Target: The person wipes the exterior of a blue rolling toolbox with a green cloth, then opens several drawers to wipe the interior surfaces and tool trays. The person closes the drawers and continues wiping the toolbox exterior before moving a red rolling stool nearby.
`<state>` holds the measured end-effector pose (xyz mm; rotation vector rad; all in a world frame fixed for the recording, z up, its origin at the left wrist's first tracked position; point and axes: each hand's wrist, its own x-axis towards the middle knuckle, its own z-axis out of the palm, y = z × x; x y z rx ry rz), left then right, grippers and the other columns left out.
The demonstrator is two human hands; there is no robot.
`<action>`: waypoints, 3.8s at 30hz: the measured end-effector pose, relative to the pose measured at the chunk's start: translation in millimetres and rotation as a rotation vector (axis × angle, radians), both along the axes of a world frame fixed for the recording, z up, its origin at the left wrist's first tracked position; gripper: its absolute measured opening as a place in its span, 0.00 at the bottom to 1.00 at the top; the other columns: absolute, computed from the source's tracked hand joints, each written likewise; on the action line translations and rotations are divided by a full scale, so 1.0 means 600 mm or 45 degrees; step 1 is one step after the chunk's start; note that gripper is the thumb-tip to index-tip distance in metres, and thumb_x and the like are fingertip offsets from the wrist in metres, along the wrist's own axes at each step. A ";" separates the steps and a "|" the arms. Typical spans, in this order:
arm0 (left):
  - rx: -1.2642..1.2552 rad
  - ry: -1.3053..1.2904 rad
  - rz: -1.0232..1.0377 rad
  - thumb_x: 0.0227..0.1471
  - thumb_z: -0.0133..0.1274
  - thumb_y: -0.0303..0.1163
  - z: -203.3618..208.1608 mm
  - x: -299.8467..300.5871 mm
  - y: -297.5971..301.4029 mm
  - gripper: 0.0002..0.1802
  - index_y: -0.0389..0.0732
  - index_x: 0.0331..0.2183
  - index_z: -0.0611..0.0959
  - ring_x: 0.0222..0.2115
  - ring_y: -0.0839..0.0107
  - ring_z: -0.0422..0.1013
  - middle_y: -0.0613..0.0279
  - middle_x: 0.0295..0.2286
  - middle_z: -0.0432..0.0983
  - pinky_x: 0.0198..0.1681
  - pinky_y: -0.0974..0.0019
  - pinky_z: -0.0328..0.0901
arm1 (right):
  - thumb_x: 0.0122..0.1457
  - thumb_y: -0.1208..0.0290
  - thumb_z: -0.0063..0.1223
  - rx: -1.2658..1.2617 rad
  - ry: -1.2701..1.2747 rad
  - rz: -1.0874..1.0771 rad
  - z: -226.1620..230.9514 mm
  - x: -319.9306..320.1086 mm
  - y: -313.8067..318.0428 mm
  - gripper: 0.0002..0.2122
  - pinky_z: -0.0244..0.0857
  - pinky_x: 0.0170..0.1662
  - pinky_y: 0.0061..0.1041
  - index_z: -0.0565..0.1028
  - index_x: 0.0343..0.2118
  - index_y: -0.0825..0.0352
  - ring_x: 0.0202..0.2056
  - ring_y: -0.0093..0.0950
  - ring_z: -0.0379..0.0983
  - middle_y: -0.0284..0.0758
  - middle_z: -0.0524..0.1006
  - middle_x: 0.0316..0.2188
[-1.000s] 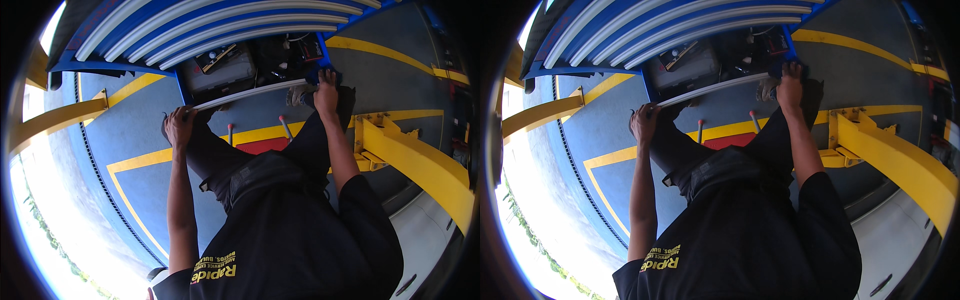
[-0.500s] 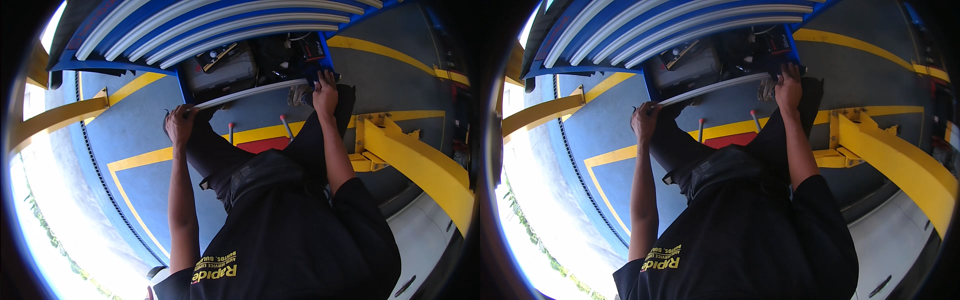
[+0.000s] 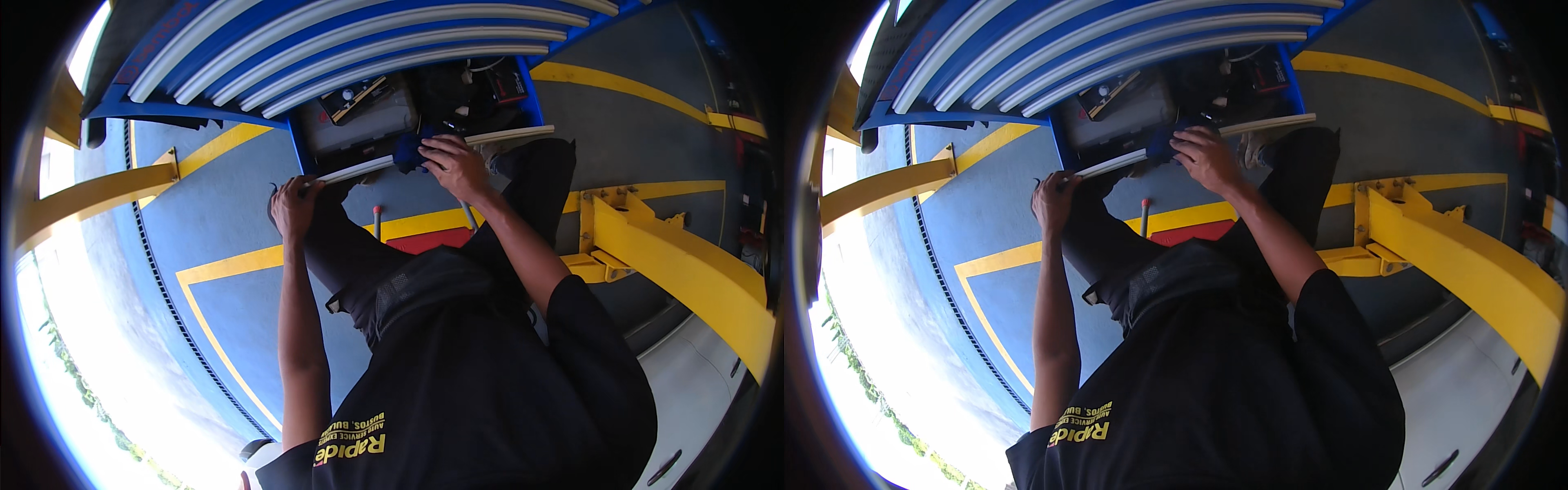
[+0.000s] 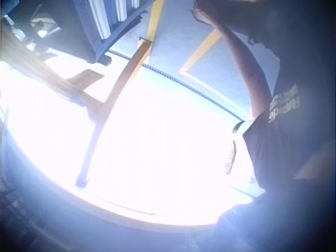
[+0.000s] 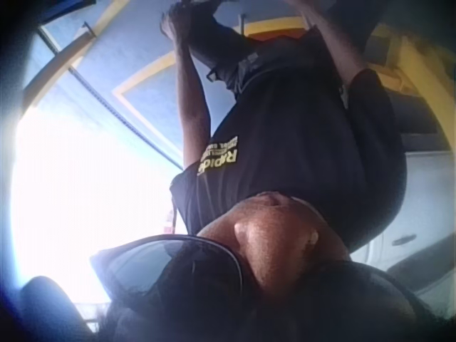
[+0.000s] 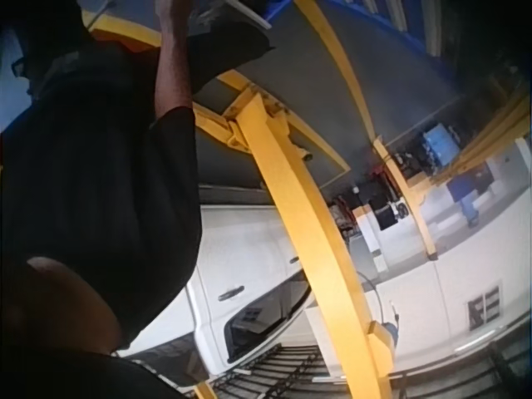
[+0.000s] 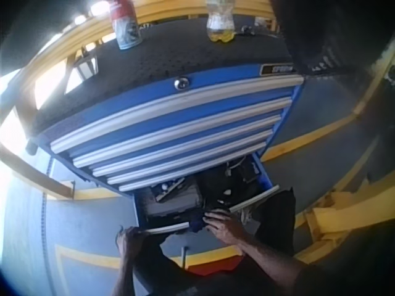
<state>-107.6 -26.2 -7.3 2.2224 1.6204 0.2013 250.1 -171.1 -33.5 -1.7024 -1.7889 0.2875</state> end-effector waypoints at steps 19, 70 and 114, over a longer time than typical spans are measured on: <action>0.016 0.002 0.031 0.58 0.68 0.52 0.005 0.011 -0.004 0.18 0.50 0.42 0.93 0.45 0.57 0.81 0.61 0.38 0.87 0.59 0.51 0.68 | 0.67 0.70 0.62 -0.317 -0.003 -0.834 0.022 0.072 -0.022 0.10 0.72 0.49 0.52 0.75 0.43 0.69 0.46 0.56 0.78 0.52 0.78 0.42; 0.040 -0.113 0.118 0.61 0.65 0.52 -0.013 0.031 0.018 0.19 0.50 0.46 0.90 0.49 0.51 0.80 0.59 0.44 0.86 0.54 0.48 0.73 | 0.66 0.66 0.62 -0.336 0.114 -1.314 -0.022 0.248 -0.009 0.13 0.72 0.51 0.52 0.78 0.43 0.73 0.48 0.58 0.80 0.56 0.83 0.40; 0.078 -0.293 0.214 0.63 0.54 0.49 -0.007 0.014 0.021 0.20 0.43 0.42 0.88 0.51 0.53 0.79 0.57 0.45 0.84 0.58 0.50 0.72 | 0.71 0.62 0.60 -0.588 -0.123 -0.539 0.012 0.096 0.062 0.17 0.68 0.55 0.52 0.72 0.52 0.71 0.55 0.60 0.74 0.57 0.78 0.51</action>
